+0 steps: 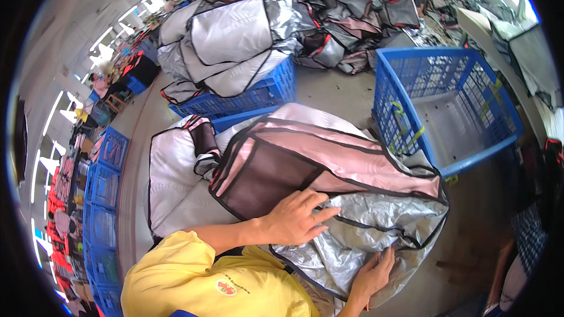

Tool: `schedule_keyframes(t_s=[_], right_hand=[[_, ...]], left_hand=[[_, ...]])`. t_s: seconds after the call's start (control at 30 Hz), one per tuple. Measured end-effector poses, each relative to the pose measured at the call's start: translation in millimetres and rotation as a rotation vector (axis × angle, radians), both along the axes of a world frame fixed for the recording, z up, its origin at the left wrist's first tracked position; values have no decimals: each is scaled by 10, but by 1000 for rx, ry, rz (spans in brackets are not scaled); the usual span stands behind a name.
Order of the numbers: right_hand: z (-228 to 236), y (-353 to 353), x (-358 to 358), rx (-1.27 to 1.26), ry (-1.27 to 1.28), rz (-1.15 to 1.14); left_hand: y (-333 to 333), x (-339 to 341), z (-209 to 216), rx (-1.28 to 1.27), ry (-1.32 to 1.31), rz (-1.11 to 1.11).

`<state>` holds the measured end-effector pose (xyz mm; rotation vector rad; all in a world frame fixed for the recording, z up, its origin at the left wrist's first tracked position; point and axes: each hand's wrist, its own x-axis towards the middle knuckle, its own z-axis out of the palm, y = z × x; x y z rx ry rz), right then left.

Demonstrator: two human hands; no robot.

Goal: Folding and organizing grey and pink storage bags into blue crates.

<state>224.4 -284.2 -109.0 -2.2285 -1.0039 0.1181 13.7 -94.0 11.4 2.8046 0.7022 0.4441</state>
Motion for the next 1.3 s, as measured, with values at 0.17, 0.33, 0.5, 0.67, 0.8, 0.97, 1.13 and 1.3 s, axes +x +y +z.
schedule_keyframes(t_s=[0.17,0.33,0.5,0.67,0.8,0.97,1.13,1.3], right_hand=[[0,-40,-38,-25,-15,-35],[-97,-6,-52,-13,-67,2],[-132,-22,-48,-93,-73,-26],[-126,-13,-53,-122,-94,-26],[-174,-121,-41,-92,-113,-64],[-2,106,-188,9,-74,-40],[-111,-50,-79,24,-111,-99],[356,-91,159,9,-34,-79]], left_hand=[[-17,29,-7,26,-39,-6],[28,142,180,87,-59,21],[157,504,244,236,-165,56],[263,778,240,325,-169,53],[364,924,339,340,-114,69],[879,413,257,297,164,229],[839,410,228,307,-16,74],[485,149,245,322,-43,67]])
